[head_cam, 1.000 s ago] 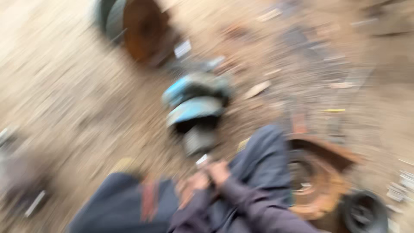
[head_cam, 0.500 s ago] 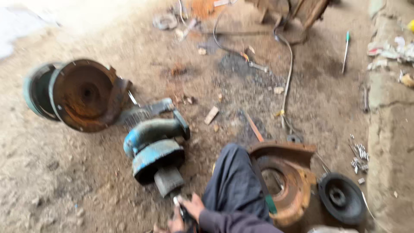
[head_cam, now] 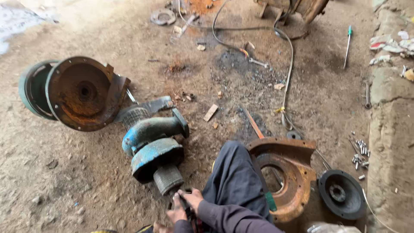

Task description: The person lies on the ground next to a disassembled water pump and works a metal sleeve/coupling onto the pump shaft by hand, repeatedly pressing and twisting it to seat it against the winding assembly, then adjusts the fitted part with both hands.

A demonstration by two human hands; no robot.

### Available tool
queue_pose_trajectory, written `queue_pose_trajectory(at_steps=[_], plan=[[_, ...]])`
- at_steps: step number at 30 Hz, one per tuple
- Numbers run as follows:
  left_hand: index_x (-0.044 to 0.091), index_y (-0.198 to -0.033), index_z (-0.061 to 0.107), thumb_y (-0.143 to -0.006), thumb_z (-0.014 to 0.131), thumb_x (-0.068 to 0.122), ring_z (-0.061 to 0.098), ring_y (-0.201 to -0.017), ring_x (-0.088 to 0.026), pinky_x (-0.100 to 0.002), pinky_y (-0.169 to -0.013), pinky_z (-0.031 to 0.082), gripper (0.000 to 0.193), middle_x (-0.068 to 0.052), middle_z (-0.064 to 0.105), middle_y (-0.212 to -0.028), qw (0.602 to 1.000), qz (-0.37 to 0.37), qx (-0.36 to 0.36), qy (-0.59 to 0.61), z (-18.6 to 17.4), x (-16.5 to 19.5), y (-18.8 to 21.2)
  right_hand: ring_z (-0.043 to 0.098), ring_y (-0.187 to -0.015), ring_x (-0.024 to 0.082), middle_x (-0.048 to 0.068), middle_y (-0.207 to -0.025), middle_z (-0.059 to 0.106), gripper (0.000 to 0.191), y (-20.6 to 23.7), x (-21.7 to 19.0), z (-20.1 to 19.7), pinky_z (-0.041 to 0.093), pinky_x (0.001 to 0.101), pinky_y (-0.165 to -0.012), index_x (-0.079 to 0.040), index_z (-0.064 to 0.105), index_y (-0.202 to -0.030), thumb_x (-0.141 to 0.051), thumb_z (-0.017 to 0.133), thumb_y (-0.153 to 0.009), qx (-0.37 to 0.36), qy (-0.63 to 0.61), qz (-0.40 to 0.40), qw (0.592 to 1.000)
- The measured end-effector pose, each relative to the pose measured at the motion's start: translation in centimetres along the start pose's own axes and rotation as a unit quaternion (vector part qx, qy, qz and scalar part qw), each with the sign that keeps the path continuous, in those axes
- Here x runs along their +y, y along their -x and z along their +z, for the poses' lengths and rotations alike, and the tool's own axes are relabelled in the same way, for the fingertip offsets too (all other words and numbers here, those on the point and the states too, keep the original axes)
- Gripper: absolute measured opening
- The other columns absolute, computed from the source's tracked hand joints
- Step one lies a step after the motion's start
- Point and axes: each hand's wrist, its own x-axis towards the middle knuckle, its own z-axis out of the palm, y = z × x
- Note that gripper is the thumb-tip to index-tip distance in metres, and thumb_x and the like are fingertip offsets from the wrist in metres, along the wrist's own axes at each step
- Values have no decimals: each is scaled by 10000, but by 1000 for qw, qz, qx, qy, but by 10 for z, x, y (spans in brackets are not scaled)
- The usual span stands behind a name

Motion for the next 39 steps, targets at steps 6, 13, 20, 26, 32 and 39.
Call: queue_pose_trajectory(at_steps=[6,13,20,26,32,39], plan=[[-142,-949,749,-751,786,747,774,-805,-378,-480,-792,604,911,-277,774,-901,995,10,41,-93,3,7,11,723,-894,225,129,-1057,771,373,-13,8,-9,599,378,-788,-27,730,-1156,-259,780,-868,-8,-49,-21,999],[-70,-1009,749,-775,730,694,744,-885,-301,-471,-817,569,799,-227,770,-944,998,34,-20,-41,23,2,43,610,-762,267,133,-936,666,370,-30,26,-39,501,441,-644,8,667,-1151,-289,771,-955,-17,60,31,998],[-108,-1492,380,-848,735,683,544,-1314,-436,-466,-1121,407,1081,-352,573,-1383,998,42,13,40,9,16,71,607,-809,252,93,-1012,648,386,-44,34,-57,481,411,-593,-65,625,-1255,-309,734,-976,-50,51,52,996],[-89,-1539,228,-827,747,661,445,-1386,-445,-460,-1143,342,1157,-335,436,-1490,996,16,-4,83,7,20,74,684,-959,205,75,-1126,721,360,-52,48,-59,586,373,-723,-78,649,-1275,-235,729,-961,-35,32,-3,999],[-74,-1495,386,-833,694,640,525,-1363,-429,-438,-1134,404,1022,-318,543,-1446,996,48,-19,76,8,8,64,661,-909,260,137,-1092,693,341,-49,49,-59,570,421,-719,-28,609,-1273,-213,712,-1007,-39,36,7,999],[-148,-1463,347,-917,782,598,468,-1382,-467,-467,-1149,370,1022,-377,468,-1466,997,57,23,56,11,7,63,685,-931,242,118,-1092,704,386,-49,45,-53,597,399,-754,-12,615,-1244,-185,739,-922,-77,-14,-44,996]])
